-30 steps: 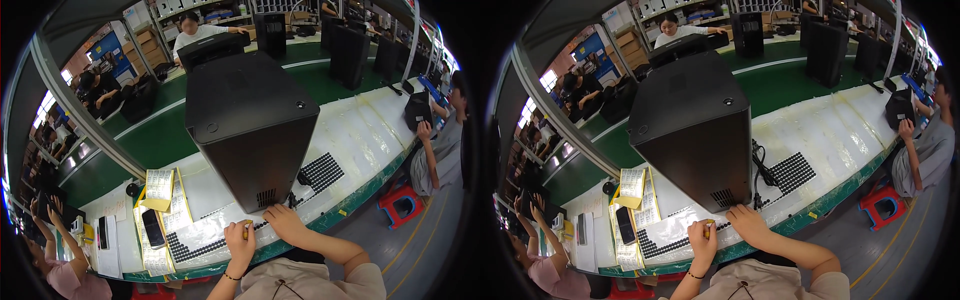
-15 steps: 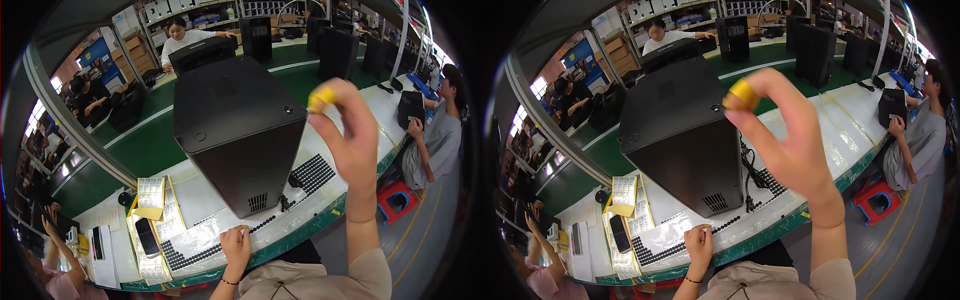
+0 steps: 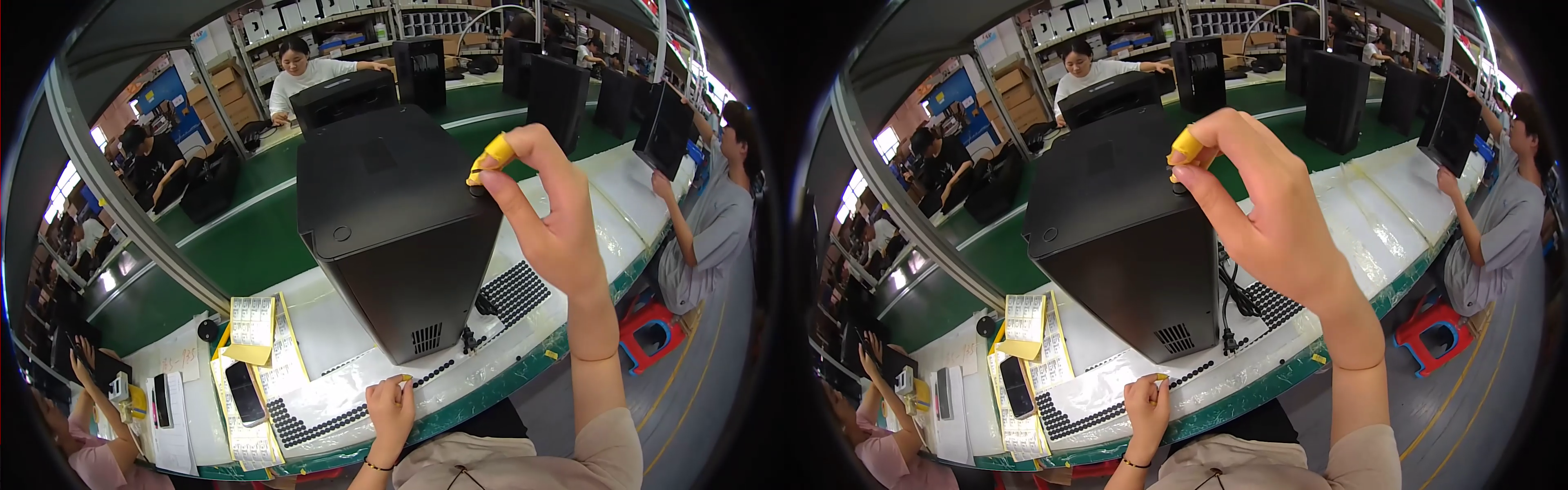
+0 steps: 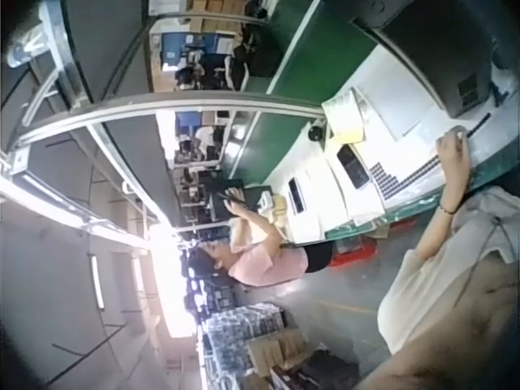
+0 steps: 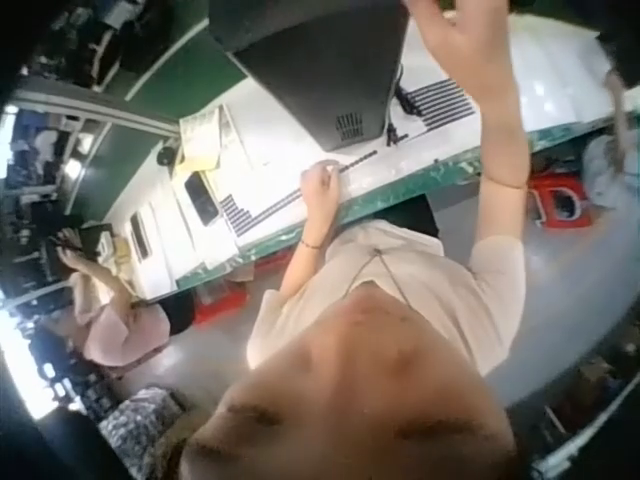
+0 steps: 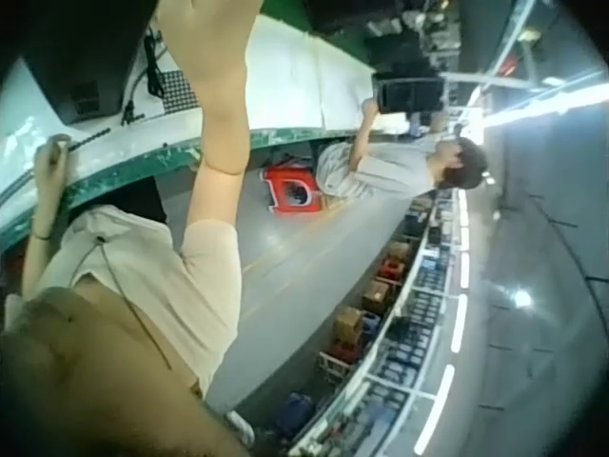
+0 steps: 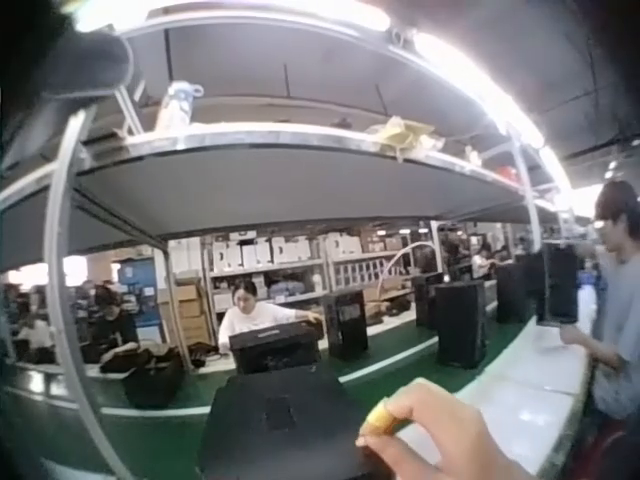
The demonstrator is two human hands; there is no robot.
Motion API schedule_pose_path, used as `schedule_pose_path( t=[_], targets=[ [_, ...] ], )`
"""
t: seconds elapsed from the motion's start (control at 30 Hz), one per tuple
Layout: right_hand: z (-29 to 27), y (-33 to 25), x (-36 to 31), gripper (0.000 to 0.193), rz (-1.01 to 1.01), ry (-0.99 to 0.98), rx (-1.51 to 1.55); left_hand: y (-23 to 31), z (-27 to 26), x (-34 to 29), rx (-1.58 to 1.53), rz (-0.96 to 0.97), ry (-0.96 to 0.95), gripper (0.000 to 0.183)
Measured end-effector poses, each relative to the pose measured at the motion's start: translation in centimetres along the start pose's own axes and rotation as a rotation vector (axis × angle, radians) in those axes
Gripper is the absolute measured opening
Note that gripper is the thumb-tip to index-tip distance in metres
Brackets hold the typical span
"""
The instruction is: Applying identification and certification labels to electronic chassis on an assembly line.
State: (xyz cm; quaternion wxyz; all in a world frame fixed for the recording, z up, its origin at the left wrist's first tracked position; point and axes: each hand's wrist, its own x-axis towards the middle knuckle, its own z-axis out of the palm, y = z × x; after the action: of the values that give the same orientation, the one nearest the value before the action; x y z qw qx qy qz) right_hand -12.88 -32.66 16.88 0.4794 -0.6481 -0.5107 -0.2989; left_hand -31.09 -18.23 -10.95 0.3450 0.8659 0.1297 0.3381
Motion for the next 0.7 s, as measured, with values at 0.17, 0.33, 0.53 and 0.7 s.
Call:
schedule_pose_path(
  t=[0.17, 0.33, 0.53, 0.7],
  targets=[
    [1.9, 1.0, -1.2, 0.008, -0.016, 0.233, 0.200, 0.0, 0.2, 0.0, -0.004, 0.016, -0.004, 0.009],
    [2.2, 1.9, -1.8, 0.012, -0.179, 0.307, 0.004, 0.1, 0.1, 0.0, -0.015, 0.030, 0.008, 0.010],
    [4.6, 1.8, -3.1, 0.012, -0.032, 0.396, 0.340, 3.5, -6.3, 5.6, -0.195, 0.086, 0.171, 0.012],
    [6.3, 1.3, -3.2, 0.011, 0.031, 0.531, 0.452, 11.3, -13.5, 14.6, -0.369, 0.273, 0.299, 0.016]
  ],
)
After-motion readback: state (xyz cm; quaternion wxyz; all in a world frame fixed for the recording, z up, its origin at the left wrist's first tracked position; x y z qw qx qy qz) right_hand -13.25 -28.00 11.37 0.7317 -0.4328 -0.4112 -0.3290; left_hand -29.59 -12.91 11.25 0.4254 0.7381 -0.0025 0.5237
